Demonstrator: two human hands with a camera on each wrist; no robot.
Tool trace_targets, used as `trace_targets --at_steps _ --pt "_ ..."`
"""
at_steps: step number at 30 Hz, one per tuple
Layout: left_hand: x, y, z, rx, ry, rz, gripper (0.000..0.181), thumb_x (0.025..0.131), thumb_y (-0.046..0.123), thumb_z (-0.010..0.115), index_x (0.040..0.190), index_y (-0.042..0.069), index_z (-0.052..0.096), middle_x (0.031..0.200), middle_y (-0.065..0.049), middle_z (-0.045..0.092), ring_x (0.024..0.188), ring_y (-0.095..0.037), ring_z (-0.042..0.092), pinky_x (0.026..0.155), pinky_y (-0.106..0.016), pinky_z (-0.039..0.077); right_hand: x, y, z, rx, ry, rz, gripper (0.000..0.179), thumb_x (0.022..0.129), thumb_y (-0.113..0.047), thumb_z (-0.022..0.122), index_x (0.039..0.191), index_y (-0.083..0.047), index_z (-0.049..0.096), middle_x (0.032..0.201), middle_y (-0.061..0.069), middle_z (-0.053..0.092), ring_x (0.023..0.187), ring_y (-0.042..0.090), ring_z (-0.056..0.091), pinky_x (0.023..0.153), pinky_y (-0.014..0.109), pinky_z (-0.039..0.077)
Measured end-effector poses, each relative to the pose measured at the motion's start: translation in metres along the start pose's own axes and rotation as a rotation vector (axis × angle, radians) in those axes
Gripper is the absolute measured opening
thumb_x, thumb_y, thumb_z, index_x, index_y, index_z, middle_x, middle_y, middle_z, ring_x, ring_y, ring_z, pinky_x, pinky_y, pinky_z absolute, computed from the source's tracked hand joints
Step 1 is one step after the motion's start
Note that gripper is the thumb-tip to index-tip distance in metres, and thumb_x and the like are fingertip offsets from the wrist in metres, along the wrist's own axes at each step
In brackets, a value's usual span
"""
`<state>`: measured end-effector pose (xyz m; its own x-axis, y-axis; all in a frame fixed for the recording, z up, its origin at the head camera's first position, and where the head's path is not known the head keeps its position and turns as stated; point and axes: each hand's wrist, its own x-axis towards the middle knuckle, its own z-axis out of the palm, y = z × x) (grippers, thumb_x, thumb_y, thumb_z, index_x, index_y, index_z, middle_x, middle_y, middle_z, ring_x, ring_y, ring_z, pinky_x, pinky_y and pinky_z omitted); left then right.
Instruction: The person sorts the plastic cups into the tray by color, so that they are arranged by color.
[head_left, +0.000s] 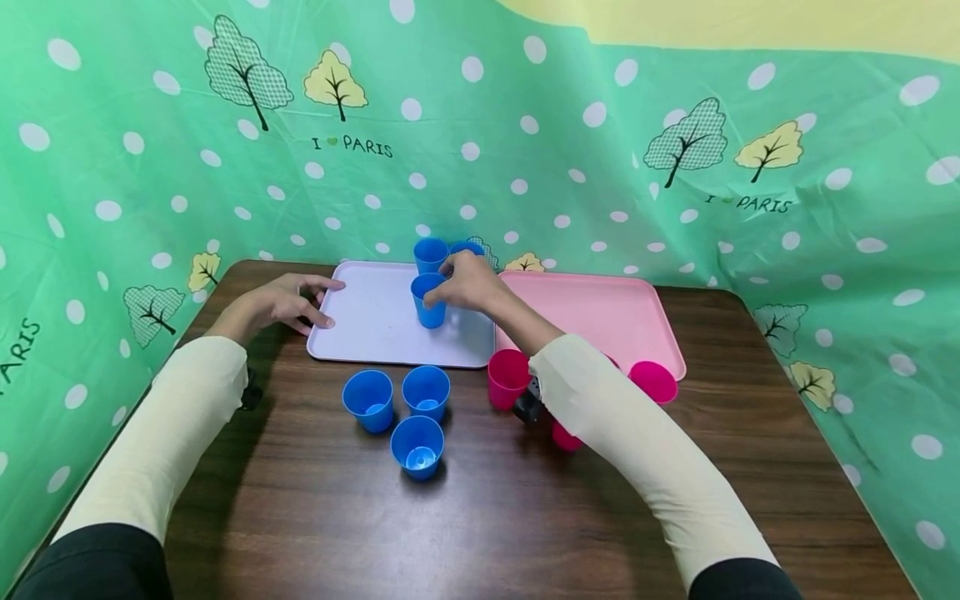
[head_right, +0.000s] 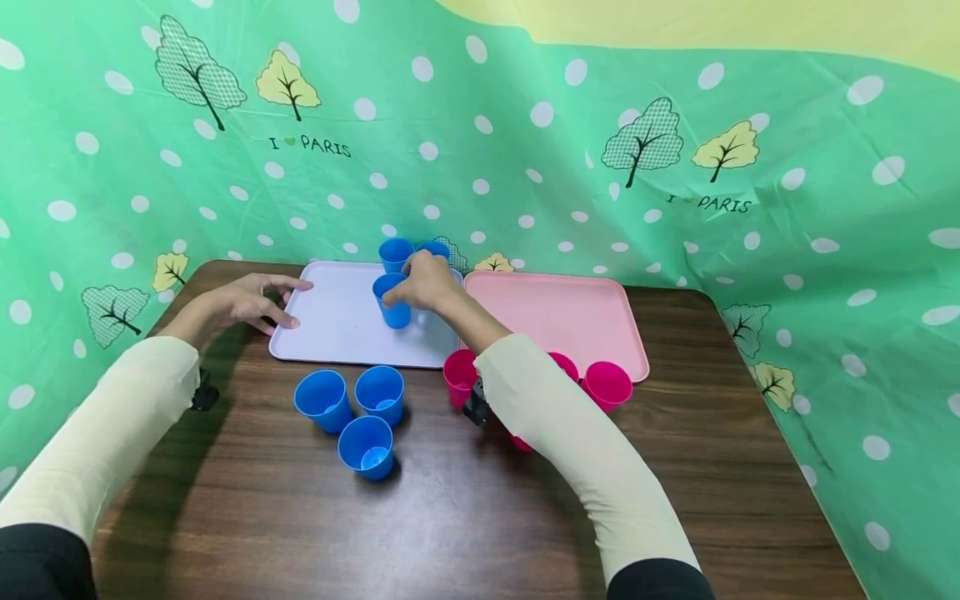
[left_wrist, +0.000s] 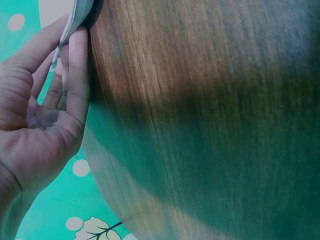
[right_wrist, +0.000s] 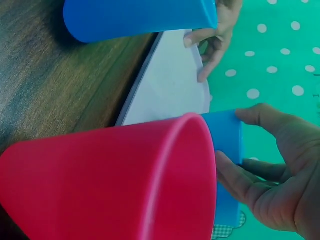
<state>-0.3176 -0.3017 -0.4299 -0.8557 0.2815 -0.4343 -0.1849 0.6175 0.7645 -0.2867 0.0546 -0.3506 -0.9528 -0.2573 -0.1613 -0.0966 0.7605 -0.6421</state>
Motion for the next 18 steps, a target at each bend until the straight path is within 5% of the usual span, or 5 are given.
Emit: trace_targets --at_steps 18 --pt "0.0019 -0.0015 -0.0001 0.013 -0.003 0.005 0.089 0.098 0.003 0.087 0.174 0.01 0.043 0.138 -0.02 0.042 0.107 -0.028 0.063 0.083 -0.038 0.072 0.0103 0.0024 0.004 0.042 0.072 0.022 0.073 0.092 -0.031 0.097 0.15 0.0 0.067 0.146 0.017 0.072 0.13 0.033 0.068 0.112 0.048 0.061"
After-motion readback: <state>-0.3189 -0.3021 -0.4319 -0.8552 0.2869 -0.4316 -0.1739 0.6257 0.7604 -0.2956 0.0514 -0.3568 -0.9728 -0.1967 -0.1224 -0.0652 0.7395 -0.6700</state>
